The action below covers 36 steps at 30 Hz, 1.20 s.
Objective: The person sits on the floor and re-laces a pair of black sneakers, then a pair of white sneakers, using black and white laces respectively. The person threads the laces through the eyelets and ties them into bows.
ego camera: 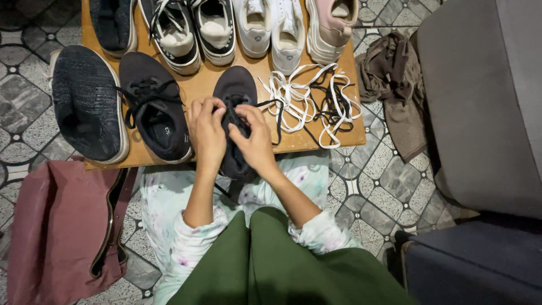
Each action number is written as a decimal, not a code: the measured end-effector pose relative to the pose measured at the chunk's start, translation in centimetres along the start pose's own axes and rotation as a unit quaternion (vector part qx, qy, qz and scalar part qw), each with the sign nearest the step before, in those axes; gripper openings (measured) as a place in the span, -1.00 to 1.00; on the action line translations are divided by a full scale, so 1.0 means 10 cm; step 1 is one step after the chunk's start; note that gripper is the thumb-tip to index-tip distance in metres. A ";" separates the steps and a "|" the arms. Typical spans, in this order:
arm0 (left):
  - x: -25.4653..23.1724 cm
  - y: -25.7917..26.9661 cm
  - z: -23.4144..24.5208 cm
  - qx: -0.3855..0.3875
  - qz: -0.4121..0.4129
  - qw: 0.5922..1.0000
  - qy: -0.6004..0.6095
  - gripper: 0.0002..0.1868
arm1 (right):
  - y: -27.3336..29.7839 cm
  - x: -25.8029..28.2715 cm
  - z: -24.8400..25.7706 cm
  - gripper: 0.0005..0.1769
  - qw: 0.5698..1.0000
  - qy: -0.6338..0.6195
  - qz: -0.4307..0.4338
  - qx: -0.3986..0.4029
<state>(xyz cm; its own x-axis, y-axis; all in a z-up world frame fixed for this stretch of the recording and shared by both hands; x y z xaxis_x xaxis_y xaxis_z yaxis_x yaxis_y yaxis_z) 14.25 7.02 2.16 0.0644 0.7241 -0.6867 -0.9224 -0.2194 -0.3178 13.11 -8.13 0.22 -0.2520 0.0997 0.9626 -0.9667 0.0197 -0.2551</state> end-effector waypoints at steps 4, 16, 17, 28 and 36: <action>0.25 0.01 0.45 -0.063 0.055 0.931 0.355 -0.85 | 0.04 0.19 0.06 -0.43 0.986 0.156 0.044 -0.034; 0.65 0.64 2.35 -0.007 0.130 0.988 0.085 -0.84 | -0.01 0.14 0.12 -0.17 0.996 0.084 0.029 0.004; 0.56 0.64 2.10 0.096 0.125 0.988 0.006 -0.76 | 0.00 0.13 0.13 -0.11 0.997 0.070 0.032 0.019; -0.32 0.05 0.13 0.121 -0.089 0.981 -0.125 -0.83 | 0.07 -0.18 0.13 0.16 0.993 -0.083 -0.049 0.075; 0.01 0.11 0.06 0.126 -0.025 0.986 -0.105 -0.78 | 0.03 -0.07 0.13 0.08 0.997 -0.038 -0.040 0.062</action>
<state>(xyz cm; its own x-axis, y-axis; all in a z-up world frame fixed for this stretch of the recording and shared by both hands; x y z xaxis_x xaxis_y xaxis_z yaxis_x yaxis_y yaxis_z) 13.00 7.20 2.15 0.0563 0.8548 -0.5159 -0.9871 -0.0300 -0.1575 12.97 -9.47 -0.41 -0.1720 0.0274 0.9847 -0.9807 -0.0989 -0.1686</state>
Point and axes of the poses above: each hand's wrist, its own y-axis away from the middle knuckle, its own z-axis out of the back of the hand, x = y × z, the point moved 10 cm from there along -y, towards the middle knuckle, and after that the axes turned 13 degrees about -y, right-handed, at the moved point
